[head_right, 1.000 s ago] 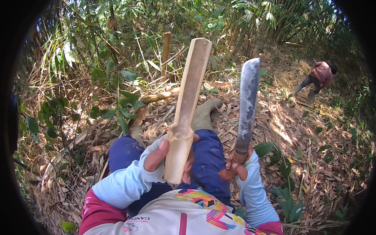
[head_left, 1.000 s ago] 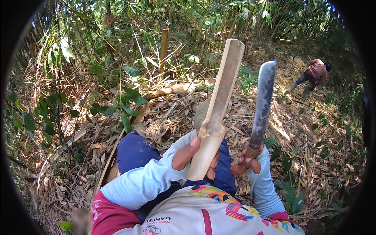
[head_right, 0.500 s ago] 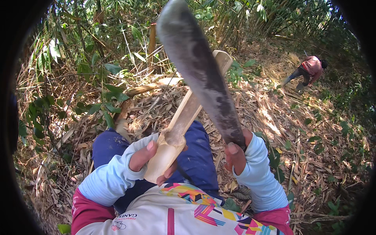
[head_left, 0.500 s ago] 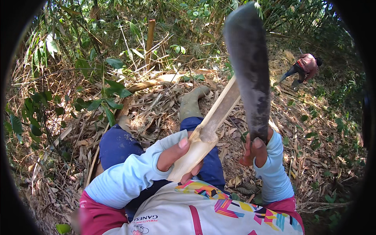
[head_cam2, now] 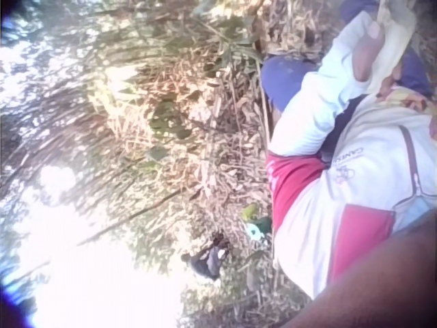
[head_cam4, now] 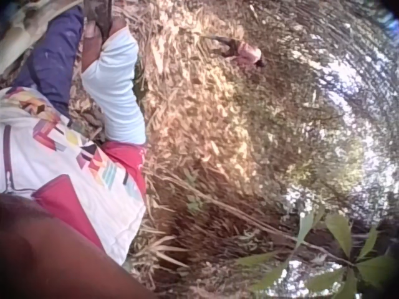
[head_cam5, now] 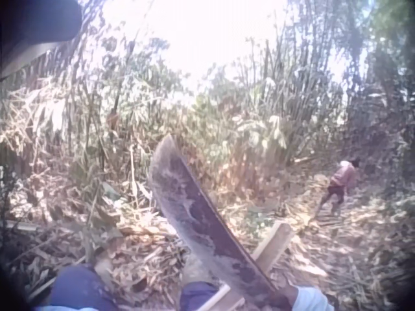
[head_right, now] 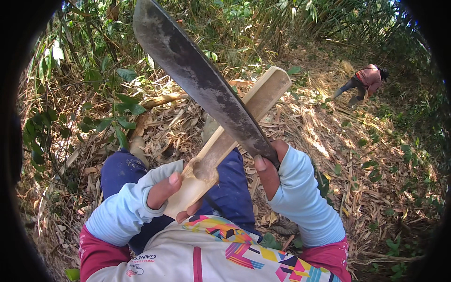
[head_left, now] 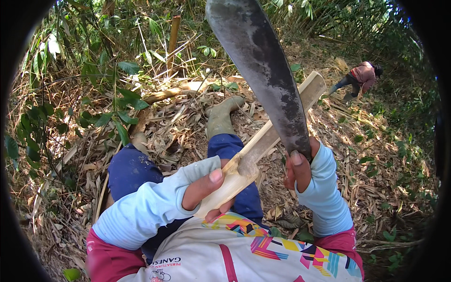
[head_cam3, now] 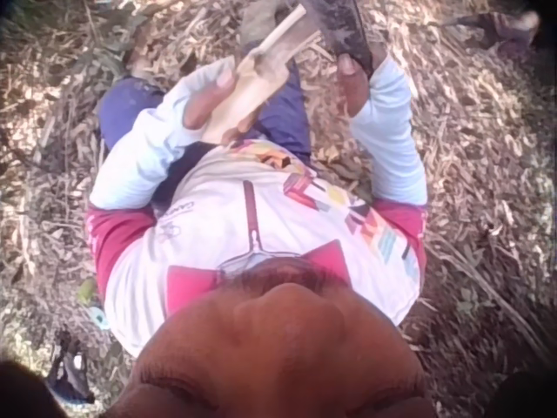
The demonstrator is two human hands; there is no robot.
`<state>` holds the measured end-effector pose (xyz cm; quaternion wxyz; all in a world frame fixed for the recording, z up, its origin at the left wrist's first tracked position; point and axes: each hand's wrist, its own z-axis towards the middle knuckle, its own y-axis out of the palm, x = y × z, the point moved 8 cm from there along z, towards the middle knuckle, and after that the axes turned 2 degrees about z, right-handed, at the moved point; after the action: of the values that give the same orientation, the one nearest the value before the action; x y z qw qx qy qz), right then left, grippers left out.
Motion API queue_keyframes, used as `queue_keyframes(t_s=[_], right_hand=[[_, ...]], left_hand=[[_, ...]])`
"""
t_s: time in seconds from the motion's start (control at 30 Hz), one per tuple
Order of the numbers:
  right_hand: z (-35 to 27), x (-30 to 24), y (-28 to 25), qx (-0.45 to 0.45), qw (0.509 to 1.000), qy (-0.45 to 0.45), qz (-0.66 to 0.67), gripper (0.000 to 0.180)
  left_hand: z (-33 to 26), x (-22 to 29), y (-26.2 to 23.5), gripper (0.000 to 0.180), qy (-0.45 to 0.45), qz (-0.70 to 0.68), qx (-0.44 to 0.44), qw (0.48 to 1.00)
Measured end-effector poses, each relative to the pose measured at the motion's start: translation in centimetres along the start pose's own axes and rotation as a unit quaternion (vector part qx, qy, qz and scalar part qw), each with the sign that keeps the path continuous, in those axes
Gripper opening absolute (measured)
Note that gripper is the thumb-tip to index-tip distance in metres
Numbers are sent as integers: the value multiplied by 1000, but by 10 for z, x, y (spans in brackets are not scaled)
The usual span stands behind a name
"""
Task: The person sits on the forest floor and uses a large machete to split and carve a piece of bamboo. They repeatedly strike the bamboo to split it lengthwise and then use the blade to shave and shape the inner surface of the split piece.
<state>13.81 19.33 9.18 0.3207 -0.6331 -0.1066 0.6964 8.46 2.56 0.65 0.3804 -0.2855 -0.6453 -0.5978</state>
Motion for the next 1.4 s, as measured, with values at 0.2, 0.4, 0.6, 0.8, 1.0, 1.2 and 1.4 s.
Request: queue_keyframes(t_s=[0.2, 0.4, 0.6, 0.8, 1.0, 1.2, 1.4], right_hand=[[0, 1, 0, -14, 1000, 22, -5, 16], [-2, -1, 3, -57, 996, -12, -75, 15], [-2, -1, 6, -61, 995, -10, -72, 14], [2, -7, 4, -31, 997, -44, -58, 14], [2, -8, 3, -40, 991, -51, -114, 14], [2, -15, 5, -40, 985, -80, -145, 14], [3, -25, 11, -50, 978, -101, -174, 12]], left_hand=[[1, -2, -2, 63, -1, 9, 40, 999], [3, 0, 1, 63, -3, 32, 27, 999], [4, 3, 2, 63, 1, 61, 17, 998], [4, -2, 1, 63, 0, 62, 29, 998], [6, 4, 5, 63, 0, 82, 21, 996], [4, -2, 1, 59, -2, 83, 40, 996], [3, -9, -3, 58, -9, 72, 50, 996]])
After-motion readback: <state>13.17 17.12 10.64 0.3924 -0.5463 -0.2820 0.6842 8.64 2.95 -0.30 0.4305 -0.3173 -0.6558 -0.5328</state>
